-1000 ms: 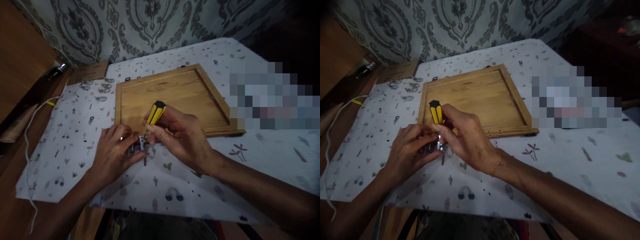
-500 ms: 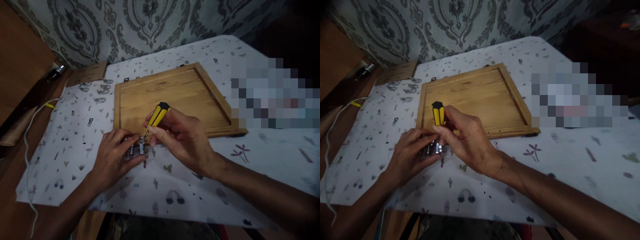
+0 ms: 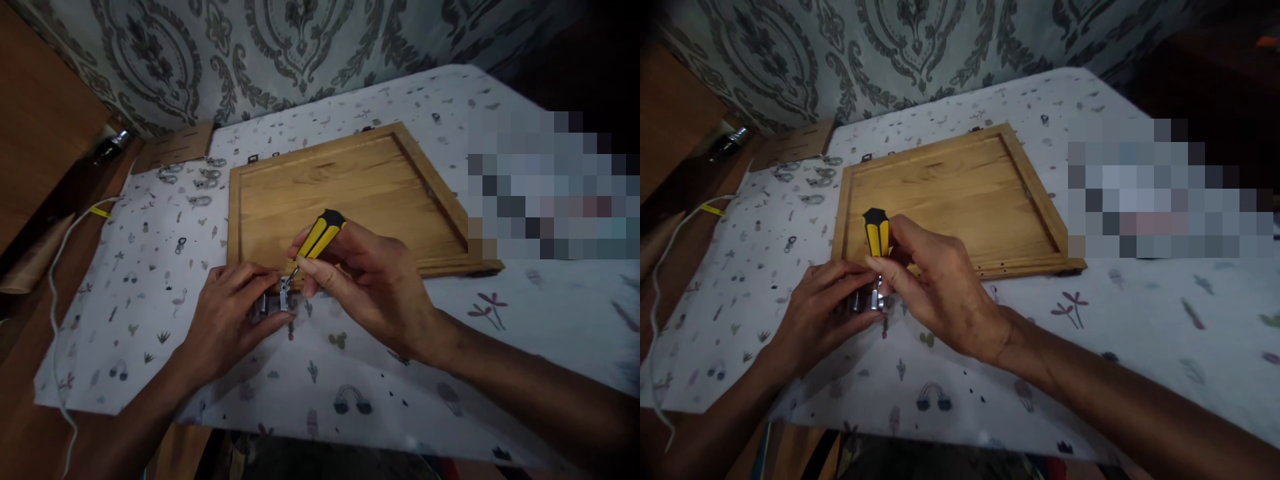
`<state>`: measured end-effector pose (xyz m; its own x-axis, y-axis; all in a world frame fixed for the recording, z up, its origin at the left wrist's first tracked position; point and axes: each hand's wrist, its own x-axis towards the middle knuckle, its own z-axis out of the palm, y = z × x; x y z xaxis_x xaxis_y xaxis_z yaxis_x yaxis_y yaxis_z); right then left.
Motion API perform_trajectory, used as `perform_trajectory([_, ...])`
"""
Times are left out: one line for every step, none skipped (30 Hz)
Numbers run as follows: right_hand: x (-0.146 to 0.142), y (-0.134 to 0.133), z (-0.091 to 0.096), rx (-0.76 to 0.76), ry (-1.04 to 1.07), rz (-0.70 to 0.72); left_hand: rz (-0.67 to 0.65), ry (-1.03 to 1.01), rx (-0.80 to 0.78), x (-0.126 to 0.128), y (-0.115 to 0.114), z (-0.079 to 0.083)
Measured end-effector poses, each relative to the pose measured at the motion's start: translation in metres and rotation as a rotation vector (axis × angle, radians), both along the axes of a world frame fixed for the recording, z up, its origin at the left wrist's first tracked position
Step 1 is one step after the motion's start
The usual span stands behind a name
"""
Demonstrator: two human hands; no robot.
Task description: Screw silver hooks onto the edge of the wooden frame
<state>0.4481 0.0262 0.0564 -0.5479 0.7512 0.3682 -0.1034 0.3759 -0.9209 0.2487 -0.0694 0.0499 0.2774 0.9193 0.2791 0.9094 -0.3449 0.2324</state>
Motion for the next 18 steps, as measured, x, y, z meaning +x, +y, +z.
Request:
perform_trajectory([0.000, 0.000, 0.000, 0.007, -0.002, 0.001, 0.003, -0.004, 0.006, 0.000, 0.000, 0.000])
perform_trajectory([0.000, 0.000, 0.000, 0.020, -0.001, 0.003, 0.006, -0.013, 0.013, 0.000, 0.000, 0.000])
perform_trajectory([0.000, 0.000, -0.001, 0.041, -0.003, 0.000, 0.010, -0.031, 0.011, 0.000, -0.001, 0.001])
perform_trajectory([0.001, 0.000, -0.001, 0.073, -0.029, -0.002, 0.013, -0.062, 0.004, 0.000, -0.001, 0.002])
perform_trajectory([0.002, 0.000, -0.002, 0.118, -0.039, -0.015, 0.017, -0.102, -0.010, -0.001, -0.002, 0.003])
perform_trajectory([0.002, 0.000, -0.003, 0.155, -0.078, -0.024, 0.030, -0.149, -0.029, -0.003, -0.002, 0.004])
perform_trajectory([0.003, 0.001, -0.004, 0.208, -0.115, -0.038, 0.052, -0.196, -0.036, -0.006, -0.002, 0.004])
perform_trajectory([0.003, 0.001, -0.005, 0.265, -0.137, -0.068, 0.090, -0.238, -0.039, -0.011, -0.002, 0.004])
perform_trajectory([0.003, 0.002, -0.006, 0.317, -0.143, -0.083, 0.144, -0.274, -0.034, -0.018, -0.001, 0.003])
perform_trajectory([0.003, 0.003, -0.007, 0.354, -0.138, -0.093, 0.214, -0.308, -0.031, -0.027, 0.000, 0.001])
perform_trajectory([0.003, 0.003, -0.008, 0.383, -0.138, -0.109, 0.278, -0.336, -0.028, -0.039, 0.001, -0.001])
perform_trajectory([0.003, 0.004, -0.008, 0.411, -0.141, -0.122, 0.324, -0.333, -0.009, -0.053, 0.004, -0.003])
perform_trajectory([0.003, 0.004, -0.008, 0.434, -0.141, -0.133, 0.367, -0.324, 0.013, -0.068, 0.007, -0.006])
perform_trajectory([0.003, 0.005, -0.009, 0.452, -0.159, -0.130, 0.417, -0.315, 0.037, -0.086, 0.011, -0.008])
perform_trajectory([0.002, 0.005, -0.009, 0.472, -0.165, -0.134, 0.472, -0.304, 0.058, -0.104, 0.016, -0.011])
perform_trajectory([0.002, 0.006, -0.009, 0.479, -0.181, -0.136, 0.531, -0.294, 0.076, -0.124, 0.021, -0.013])
perform_trajectory([0.002, 0.006, -0.008, 0.485, -0.188, -0.130, 0.591, -0.283, 0.092, -0.143, 0.028, -0.015])
perform_trajectory([0.003, 0.007, -0.008, 0.487, -0.181, -0.142, 0.650, -0.272, 0.108, -0.162, 0.035, -0.017])
